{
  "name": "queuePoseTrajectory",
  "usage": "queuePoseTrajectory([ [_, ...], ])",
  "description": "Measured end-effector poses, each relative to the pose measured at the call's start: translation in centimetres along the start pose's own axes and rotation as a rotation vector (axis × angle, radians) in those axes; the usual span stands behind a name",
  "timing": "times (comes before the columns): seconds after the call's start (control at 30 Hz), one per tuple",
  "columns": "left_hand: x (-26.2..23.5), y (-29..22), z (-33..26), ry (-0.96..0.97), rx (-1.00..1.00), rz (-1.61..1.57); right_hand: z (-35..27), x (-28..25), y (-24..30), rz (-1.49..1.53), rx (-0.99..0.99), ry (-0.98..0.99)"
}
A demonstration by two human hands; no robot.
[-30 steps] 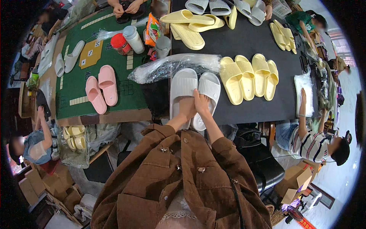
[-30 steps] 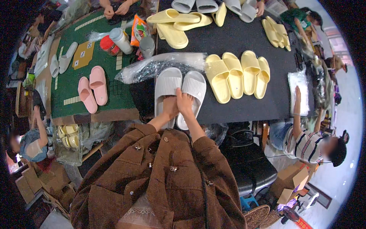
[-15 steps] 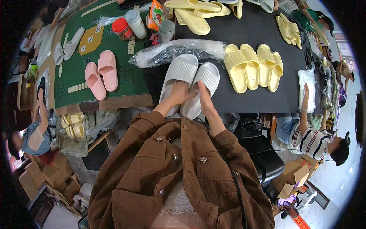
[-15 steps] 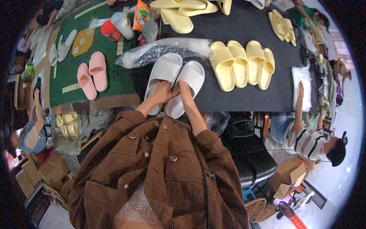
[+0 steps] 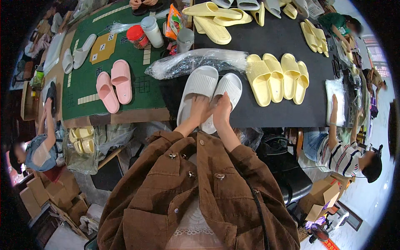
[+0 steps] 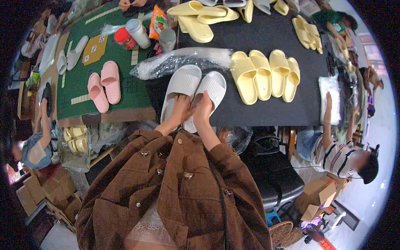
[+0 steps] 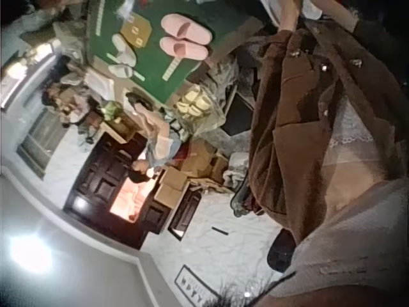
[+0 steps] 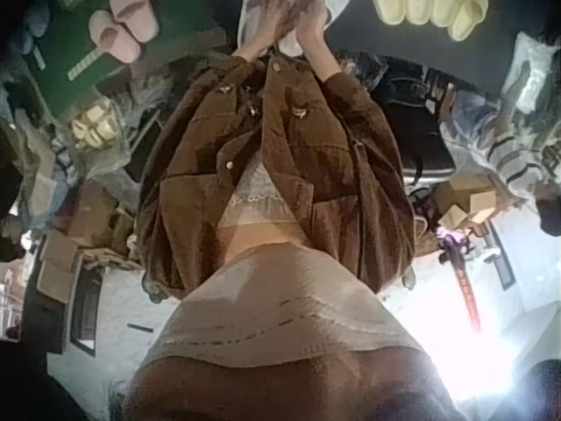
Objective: The person assembles pairs of plastic slippers by hand at a workbench. They pick up individual slipper halves, align them, and press them together to form complete pairs. The person handles multiple pairs of different colors, including pink, white, and yellow, arranging the finished pairs on the table.
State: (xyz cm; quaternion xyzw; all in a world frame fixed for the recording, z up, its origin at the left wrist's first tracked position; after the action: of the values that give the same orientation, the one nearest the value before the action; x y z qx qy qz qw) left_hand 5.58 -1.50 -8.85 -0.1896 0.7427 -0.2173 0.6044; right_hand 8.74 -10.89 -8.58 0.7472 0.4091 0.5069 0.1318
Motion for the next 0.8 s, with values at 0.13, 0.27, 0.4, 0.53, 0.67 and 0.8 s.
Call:
queuePoseTrajectory([
  [0.13, -0.8, -0.5, -0.1, -0.132, 0.021, 0.048, -0.2, 0.1, 0.8, -0.024, 0.007, 0.054],
  [0.27, -2.3, -0.9, 1.3, 0.228, -0.177, -0.016, -1.1, -0.7, 2.0, -0.202, 0.083, 0.155],
  [0.4, -2.5, -0.1, 2.3, 0.042, -0.182, -0.128, -2.4, 0.5, 6.6, -0.814, 0.108, 0.291],
  [0.53, -0.1, 0.4, 3.0, -0.259, -0.093, -0.116, 0.7, 1.8, 12.5, -1.315, -0.366, 0.179],
  [0.67, 0.7, 0.5, 3.3, -0.041, -0.222, -0.08, 6.7, 0.0, 12.0, -1.469, -0.378, 0.223],
  [0.8, -0.1, 0.0, 3.2, 0.112, -0.237, -0.047, 8.9, -1.0, 8.9, -1.771, 0.103, 0.163],
])
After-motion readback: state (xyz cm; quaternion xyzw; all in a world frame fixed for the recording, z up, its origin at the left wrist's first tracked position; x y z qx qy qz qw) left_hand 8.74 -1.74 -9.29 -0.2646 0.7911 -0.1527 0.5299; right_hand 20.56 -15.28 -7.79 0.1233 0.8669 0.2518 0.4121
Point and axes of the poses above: each hand's wrist, its own z-axis towards the middle knuckle, its own x-axis out of the palm, y = z × x, the point moved 5 cm from there along z, towards the middle knuckle, and after that the axes turned 13 degrees about y, right-handed, at the moved point
